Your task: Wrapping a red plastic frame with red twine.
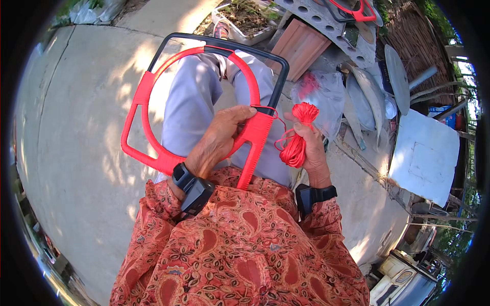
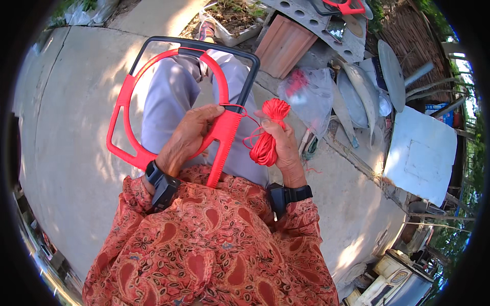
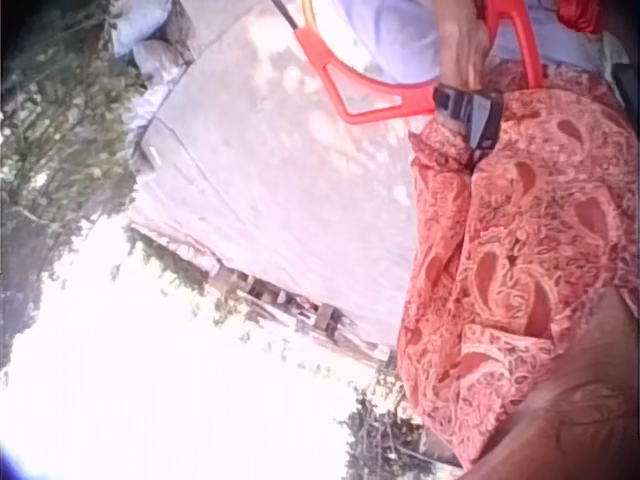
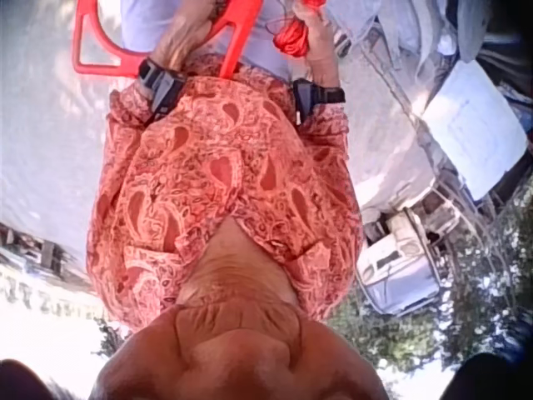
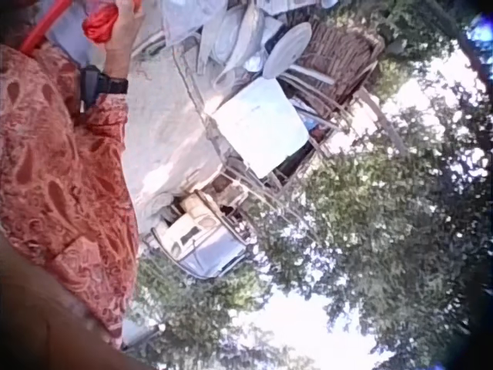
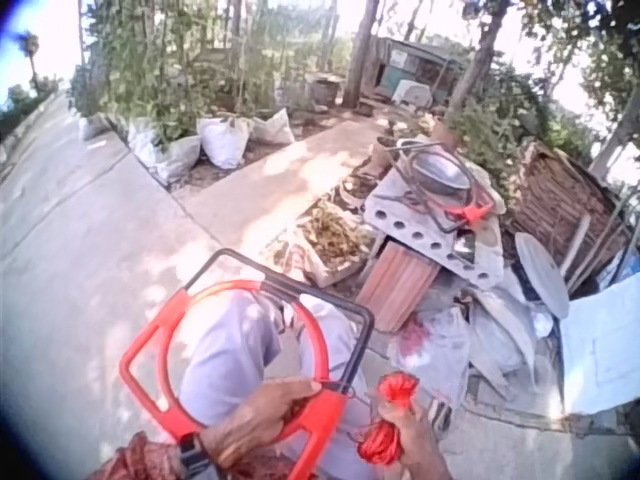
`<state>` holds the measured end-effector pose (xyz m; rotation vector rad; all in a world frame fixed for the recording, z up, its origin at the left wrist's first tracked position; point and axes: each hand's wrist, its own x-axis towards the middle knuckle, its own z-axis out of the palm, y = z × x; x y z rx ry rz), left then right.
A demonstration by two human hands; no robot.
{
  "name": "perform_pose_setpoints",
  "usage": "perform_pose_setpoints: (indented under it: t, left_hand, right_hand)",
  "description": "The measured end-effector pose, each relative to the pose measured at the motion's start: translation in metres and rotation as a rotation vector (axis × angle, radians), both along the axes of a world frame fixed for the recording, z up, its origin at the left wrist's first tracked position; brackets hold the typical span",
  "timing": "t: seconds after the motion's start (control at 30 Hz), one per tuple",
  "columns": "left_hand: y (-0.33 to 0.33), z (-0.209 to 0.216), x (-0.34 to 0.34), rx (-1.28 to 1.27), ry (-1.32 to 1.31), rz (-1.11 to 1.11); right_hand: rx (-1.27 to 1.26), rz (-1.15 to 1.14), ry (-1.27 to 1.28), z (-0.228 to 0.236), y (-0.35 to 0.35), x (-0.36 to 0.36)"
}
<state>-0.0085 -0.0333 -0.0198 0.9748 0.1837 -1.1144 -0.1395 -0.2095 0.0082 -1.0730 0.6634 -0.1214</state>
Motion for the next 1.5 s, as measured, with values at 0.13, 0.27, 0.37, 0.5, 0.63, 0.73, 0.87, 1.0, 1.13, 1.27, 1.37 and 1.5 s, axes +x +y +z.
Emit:
perform_pose_setpoints:
  t: [0.13,0.27,0.37,0.5,0.63,0.73,0.87,1.0,1.13,1.27,1.37,1.5]
  left_hand:
    - [-0.004,0.003,-0.001,-0.091,0.075,0.047]
    - [-0.002,0.004,-0.002,-0.119,-0.008,0.007]
    - [-0.002,0.008,-0.003,-0.141,-0.019,-0.01]
    - [-0.002,0.013,-0.003,-0.161,0.004,-0.04]
    - [-0.002,0.005,-0.004,-0.195,0.033,-0.05]
    - [-0.003,0.01,-0.002,-0.192,0.067,-0.069]
    - [-0.007,0.005,-0.001,-0.092,0.087,-0.077]
    - [-0.004,0.0,-0.004,-0.01,-0.019,-0.065]
    - [-0.005,-0.001,-0.005,0.008,-0.009,-0.032]
    - [-0.005,-0.002,-0.005,-0.061,0.028,-0.012]
    - [-0.005,-0.003,-0.004,-0.067,0.016,-0.02]
    - [-0.003,-0.005,-0.004,-0.054,0.016,-0.014]
  right_hand:
    - [0.015,0.0,0.054,-0.019,0.014,0.008]
    - [-0.168,-0.118,-0.014,-0.002,0.025,-0.004]
    - [-0.292,-0.049,-0.037,0.012,0.037,-0.009]
    - [-0.287,0.017,-0.08,0.023,0.045,-0.004]
    - [-0.086,-0.078,-0.024,0.007,0.047,-0.023]
    - [-0.038,-0.166,0.051,-0.009,0.045,-0.043]
    - [0.052,-0.185,0.04,-0.012,0.039,-0.05]
    - [-0.059,-0.25,0.109,-0.02,0.016,-0.056]
    - [-0.224,-0.106,0.163,-0.007,0.002,-0.058]
    - [-0.339,-0.08,0.287,0.007,-0.027,-0.058]
    - [-1.048,0.093,0.329,0.032,-0.051,-0.034]
    - [-1.142,0.195,0.219,0.07,-0.051,0.018]
